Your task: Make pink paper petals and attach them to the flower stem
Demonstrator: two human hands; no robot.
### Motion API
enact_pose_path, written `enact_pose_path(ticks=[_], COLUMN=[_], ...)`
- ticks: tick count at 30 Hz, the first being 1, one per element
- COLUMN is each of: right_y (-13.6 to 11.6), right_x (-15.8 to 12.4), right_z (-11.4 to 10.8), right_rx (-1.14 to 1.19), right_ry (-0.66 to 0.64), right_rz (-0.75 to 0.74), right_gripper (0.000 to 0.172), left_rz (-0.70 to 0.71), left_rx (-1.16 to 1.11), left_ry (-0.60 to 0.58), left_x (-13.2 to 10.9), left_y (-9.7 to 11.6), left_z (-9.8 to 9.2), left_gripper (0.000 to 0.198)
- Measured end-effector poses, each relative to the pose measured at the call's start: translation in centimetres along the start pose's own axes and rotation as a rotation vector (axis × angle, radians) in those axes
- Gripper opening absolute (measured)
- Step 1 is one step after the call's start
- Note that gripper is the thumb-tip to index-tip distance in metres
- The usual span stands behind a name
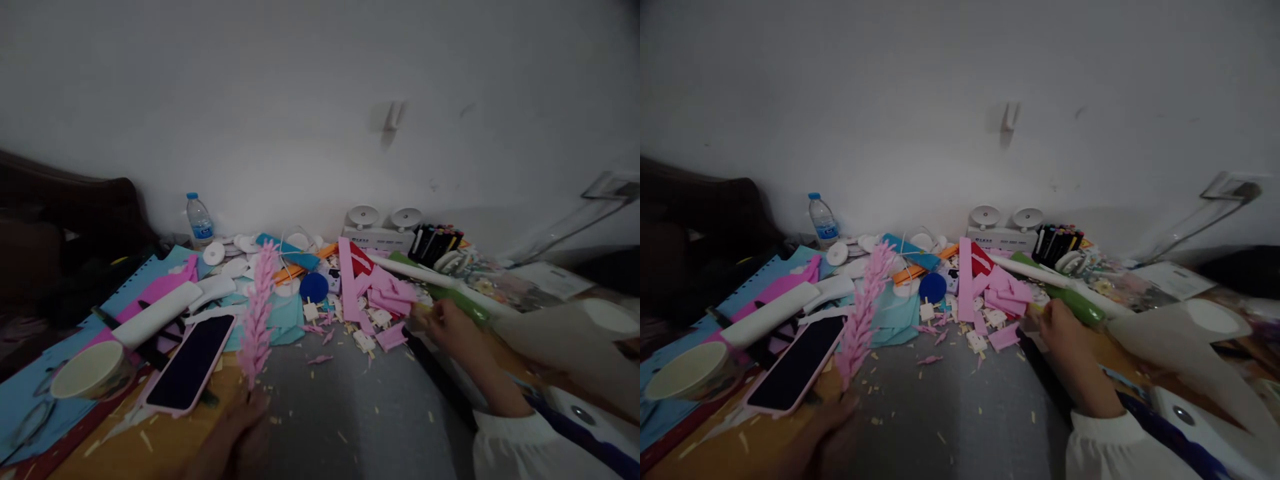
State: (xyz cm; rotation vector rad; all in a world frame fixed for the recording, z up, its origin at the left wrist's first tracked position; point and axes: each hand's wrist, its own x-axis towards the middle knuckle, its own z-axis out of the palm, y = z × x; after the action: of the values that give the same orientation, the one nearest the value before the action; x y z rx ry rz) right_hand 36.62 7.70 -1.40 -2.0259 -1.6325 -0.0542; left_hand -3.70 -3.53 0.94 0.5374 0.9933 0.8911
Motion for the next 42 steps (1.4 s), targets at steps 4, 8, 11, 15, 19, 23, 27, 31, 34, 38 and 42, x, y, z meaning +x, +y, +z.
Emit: enact_pose_path(ticks=[4,8,11,15,19,23,27,31,34,38,42], right_y=[-2.8,-6.5,-9.7,-13.6,-15.6,-16.1,-16.2,-16.0,-15.7,-15.5,-15.6], right_x=[-0.9,-3.6,-6.6,-10.0,-12.2,-13.7,-14.5,-14.9,-15.2,-15.4,-15.2], right_z=[-1.9,-1.9,-0.8,0.2,0.3,0.7,1.4,1.8,1.7,1.4,1.0], right_rx=[0.105,0.338,0.564,0.999,1.360,1.482,1.500,1.509,1.514,1.537,1.456], right_ry=[0.137,0.204,0.130,-0.218,-0.489,-0.562,-0.565,-0.537,-0.527,-0.506,-0.410], right_rz=[-0.034,-0.102,-0.140,-0.111,0.000,0.061,0.082,0.045,0.002,-0.076,-0.110], right_gripper=[0.011,0.014,0.015,0.018,0.026,0.026,0.023,0.022,0.021,0.024,0.022], left_rz=[-0.031,-0.057,-0.103,-0.070,0.050,0.122,0.123,0.110,0.113,0.102,0.090], left_rx=[-0.101,-0.138,-0.126,-0.106,-0.013,0.113,0.161,0.152,0.148,0.147,0.180], left_ry=[-0.185,-0.274,-0.288,-0.288,-0.293,-0.310,-0.306,-0.287,-0.285,-0.297,-0.287], left_x=[3.7,6.4,6.8,6.1,5.5,5.2,5.1,5.1,5.2,5.4,5.5], left_y=[2.8,3.3,2.4,1.5,1.2,0.8,0.6,0.7,0.7,0.6,0.6], left_z=[0.4,1.0,1.0,0.9,1.4,1.9,2.1,2.1,1.9,1.6,1.6], left_gripper=[0.042,0.058,0.058,0.050,0.028,0.038,0.039,0.033,0.033,0.032,0.032])
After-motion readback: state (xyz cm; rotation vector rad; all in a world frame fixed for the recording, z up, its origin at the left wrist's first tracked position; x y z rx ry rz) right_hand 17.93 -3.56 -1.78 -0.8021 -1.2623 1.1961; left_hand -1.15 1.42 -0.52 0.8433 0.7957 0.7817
